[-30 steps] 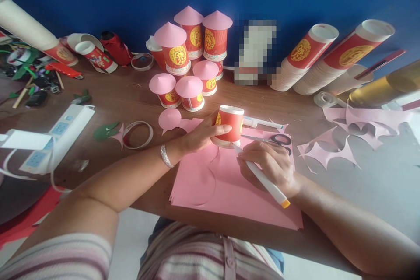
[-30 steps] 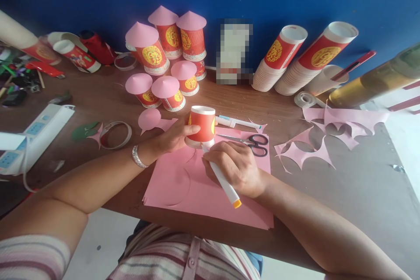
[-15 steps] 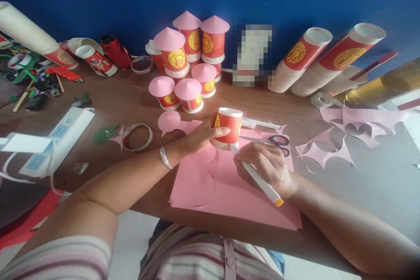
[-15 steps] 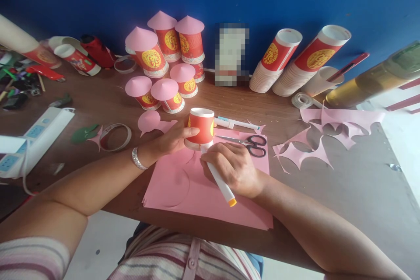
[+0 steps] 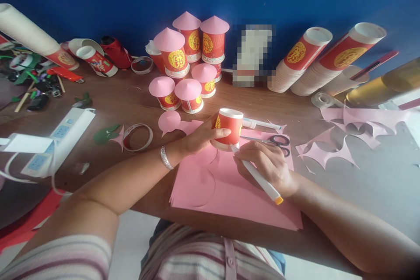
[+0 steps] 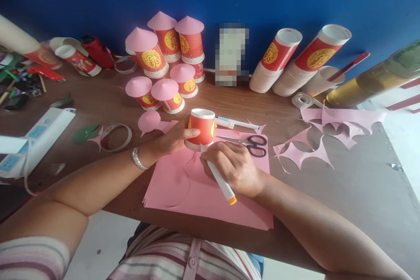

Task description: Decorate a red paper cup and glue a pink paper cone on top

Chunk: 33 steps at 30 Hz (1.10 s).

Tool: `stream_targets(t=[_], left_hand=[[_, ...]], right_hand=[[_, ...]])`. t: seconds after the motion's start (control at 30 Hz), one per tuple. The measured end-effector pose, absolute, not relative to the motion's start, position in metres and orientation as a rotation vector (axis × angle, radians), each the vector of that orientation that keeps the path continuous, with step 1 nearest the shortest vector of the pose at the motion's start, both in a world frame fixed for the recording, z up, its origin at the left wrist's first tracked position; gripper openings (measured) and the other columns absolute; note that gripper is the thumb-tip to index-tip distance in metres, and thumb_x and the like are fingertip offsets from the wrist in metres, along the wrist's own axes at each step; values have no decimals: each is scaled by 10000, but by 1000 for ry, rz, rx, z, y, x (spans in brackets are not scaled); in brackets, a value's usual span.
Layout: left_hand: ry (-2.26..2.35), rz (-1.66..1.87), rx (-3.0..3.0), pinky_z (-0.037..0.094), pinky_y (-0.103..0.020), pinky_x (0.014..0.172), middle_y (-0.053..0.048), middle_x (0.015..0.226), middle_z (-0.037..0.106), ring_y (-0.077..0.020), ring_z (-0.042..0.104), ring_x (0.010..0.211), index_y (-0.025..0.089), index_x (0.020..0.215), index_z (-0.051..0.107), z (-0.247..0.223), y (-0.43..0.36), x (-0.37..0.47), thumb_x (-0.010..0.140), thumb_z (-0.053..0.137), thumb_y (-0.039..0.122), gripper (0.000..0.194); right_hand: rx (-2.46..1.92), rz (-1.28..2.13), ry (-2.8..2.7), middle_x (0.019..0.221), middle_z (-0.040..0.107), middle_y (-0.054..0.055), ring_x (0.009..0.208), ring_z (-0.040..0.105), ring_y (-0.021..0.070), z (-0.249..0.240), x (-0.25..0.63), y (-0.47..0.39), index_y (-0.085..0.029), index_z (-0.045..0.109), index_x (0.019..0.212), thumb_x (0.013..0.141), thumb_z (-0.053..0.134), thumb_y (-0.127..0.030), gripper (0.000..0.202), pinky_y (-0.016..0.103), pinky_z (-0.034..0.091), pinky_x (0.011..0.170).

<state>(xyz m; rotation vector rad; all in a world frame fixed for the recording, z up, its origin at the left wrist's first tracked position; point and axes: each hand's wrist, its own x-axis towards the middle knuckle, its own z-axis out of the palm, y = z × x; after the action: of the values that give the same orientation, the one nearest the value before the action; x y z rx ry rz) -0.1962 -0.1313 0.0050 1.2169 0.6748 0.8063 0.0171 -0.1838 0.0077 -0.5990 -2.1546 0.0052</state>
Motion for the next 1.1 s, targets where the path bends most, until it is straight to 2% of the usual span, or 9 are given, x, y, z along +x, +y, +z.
stream_targets(t=[0.13,0.4,0.6,0.77,0.9,1.1], left_hand=[[672,774,1204,498,-335,841,-37,881,594,-194,565,898,177,890,608,5,-132,-198,888,769,459,324],[648,780,1220,517,-325,823,-65,919,625,-201,572,914,162,927,669,3,-131,-197,882,756,481,334],[644,781,1251,511,-325,826,-75,948,642,-200,580,909,154,942,688,3,-131,-198,912,724,473,322],[653,798,1260,525,-331,843,-88,1003,665,-211,603,944,156,1043,698,3,-130,-199,907,738,449,325],[638,791,1226,522,-333,849,-91,1022,658,-222,603,978,155,1054,693,1,-130,-199,909,738,478,357],[621,787,1178,503,-332,847,-70,974,640,-204,587,926,163,983,678,-2,-132,-198,926,742,505,352]], right_hand=[[-611,-31,-2150,779,664,-10,632,643,131,9,17,-185,-190,592,998,905,655,27,245,256,519,569],[-630,-18,-2193,754,646,-23,609,621,125,14,17,-187,-211,580,968,880,646,50,283,252,504,554],[-567,-16,-2132,748,642,-23,615,596,130,12,16,-189,-206,589,1039,875,640,52,310,262,513,548],[-540,4,-2151,748,637,-26,595,589,131,12,16,-189,-201,602,1060,858,652,40,319,264,503,537],[-557,-10,-2148,748,649,-41,588,592,129,11,16,-188,-231,617,1074,862,645,24,333,261,507,546],[-571,-17,-2160,760,653,-38,609,588,119,13,17,-187,-235,603,1078,882,645,20,325,251,511,572]])
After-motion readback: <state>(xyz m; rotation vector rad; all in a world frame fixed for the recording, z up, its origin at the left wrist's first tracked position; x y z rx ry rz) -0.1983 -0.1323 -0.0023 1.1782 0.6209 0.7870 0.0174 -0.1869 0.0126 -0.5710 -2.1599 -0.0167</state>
